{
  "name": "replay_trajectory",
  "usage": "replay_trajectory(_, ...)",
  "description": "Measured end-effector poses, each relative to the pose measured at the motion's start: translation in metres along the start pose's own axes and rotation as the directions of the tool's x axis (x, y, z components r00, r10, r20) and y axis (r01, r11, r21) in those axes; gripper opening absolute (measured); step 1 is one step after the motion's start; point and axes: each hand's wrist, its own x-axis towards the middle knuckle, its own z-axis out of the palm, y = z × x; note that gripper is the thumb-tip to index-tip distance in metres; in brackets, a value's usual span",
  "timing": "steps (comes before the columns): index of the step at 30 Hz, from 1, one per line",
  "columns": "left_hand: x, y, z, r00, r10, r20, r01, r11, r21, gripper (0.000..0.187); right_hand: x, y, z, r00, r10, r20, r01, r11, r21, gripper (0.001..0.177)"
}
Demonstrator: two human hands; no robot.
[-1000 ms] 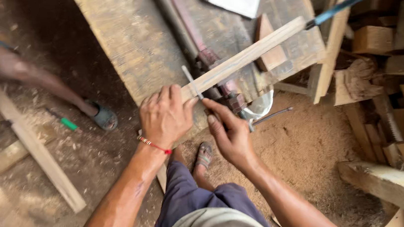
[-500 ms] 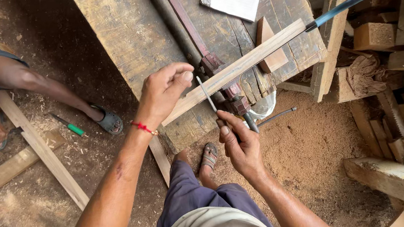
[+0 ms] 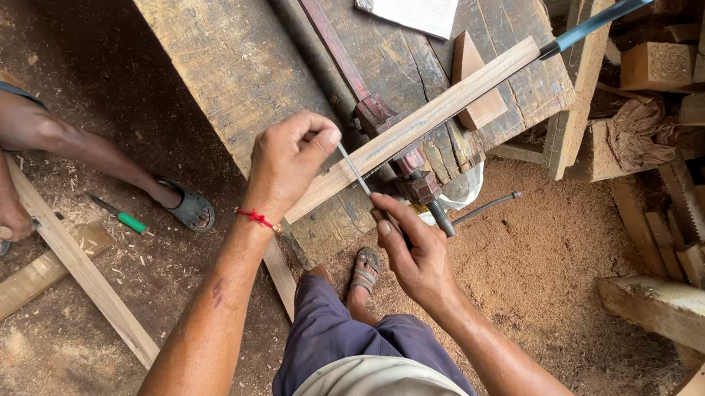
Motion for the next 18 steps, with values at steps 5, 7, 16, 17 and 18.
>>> replay_trajectory(5,-0.013,-0.001,0.011,0.968,0.226,0.111,-0.249,0.929,0.274,0.01,-0.025,-0.001,-0.012,0.999,0.024,-0.023,-0.025,0.998,-0.063,0.035)
replay_trajectory(7,0.014,-0.014,-0.002,0.968,0.251,0.025,-0.251,0.947,0.201,0.011,0.001,0.009,0.0,0.998,0.068,-0.002,-0.068,0.998,0.013,0.033)
replay_trajectory(16,0.009,0.007,-0.003,0.988,0.151,-0.018,-0.149,0.987,0.067,0.014,0.002,-0.011,-0.011,0.976,0.218,0.014,-0.217,0.959,0.18,0.037)
replay_trajectory(17,0.004,0.012,-0.002,0.993,0.117,-0.006,-0.117,0.993,0.031,0.014,-0.001,-0.015,-0.014,0.973,0.231,0.015,-0.229,0.954,0.195,0.038)
replay_trajectory(18,0.004,0.014,-0.006,0.988,0.154,-0.011,-0.153,0.988,0.02,0.015,0.001,-0.015,-0.011,0.979,0.204,0.002,-0.201,0.964,0.174,0.038)
